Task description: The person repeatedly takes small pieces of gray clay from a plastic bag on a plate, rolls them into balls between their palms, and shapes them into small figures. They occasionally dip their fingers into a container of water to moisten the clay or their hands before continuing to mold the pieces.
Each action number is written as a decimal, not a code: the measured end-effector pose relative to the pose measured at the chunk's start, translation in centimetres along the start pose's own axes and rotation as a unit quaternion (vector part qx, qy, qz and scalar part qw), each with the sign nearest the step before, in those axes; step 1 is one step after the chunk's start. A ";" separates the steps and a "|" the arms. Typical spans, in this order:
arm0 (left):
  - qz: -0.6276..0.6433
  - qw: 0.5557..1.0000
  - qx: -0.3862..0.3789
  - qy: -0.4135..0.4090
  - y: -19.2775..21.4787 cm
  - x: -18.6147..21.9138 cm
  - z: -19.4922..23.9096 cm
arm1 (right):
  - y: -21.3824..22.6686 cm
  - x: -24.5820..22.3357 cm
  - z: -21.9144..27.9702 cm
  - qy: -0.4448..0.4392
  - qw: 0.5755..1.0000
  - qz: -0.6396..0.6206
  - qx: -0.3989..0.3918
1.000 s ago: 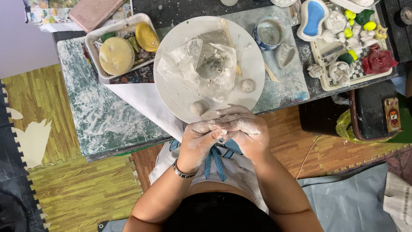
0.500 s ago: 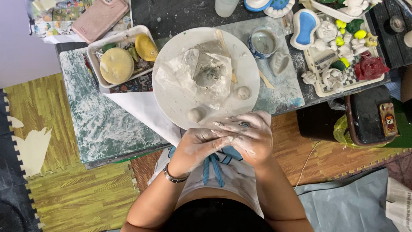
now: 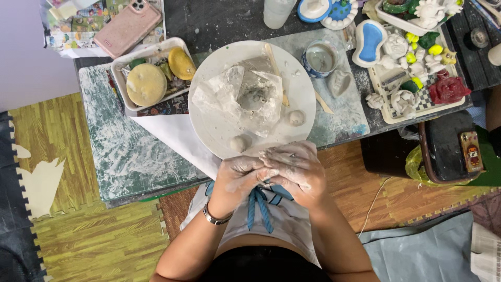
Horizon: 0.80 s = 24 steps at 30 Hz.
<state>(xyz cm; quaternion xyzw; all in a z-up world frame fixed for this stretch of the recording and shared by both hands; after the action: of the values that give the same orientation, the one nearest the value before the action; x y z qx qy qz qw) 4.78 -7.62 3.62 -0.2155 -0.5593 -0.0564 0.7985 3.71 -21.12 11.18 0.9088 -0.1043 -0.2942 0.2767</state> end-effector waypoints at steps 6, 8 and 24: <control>0.009 0.998 -0.055 -0.024 -0.8 -0.1 -0.3 | 0.1 0.1 1.4 -0.023 0.985 -0.124 0.119; 0.036 0.996 -0.080 -0.016 -1.4 -1.0 -0.5 | 0.0 0.5 2.2 -0.026 0.972 -0.174 0.155; 0.322 0.900 -0.278 0.089 -7.1 -3.1 1.2 | 0.7 -1.5 2.9 -0.015 0.966 -0.172 0.194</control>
<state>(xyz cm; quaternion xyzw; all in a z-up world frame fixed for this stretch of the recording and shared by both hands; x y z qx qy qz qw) 0.24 -13.96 3.12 -0.5914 -0.3475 0.0315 0.7270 0.80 -22.40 10.32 0.9447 -0.0052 -0.3255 0.0387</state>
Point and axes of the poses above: each hand's wrist, its own z-axis away from the middle knuckle, its own y-axis out of the back of the hand, x = y × z, the point moved 9 cm from there along -z, towards the middle knuckle, and after that the axes turned 14 degrees about y, right-handed, at the moved point
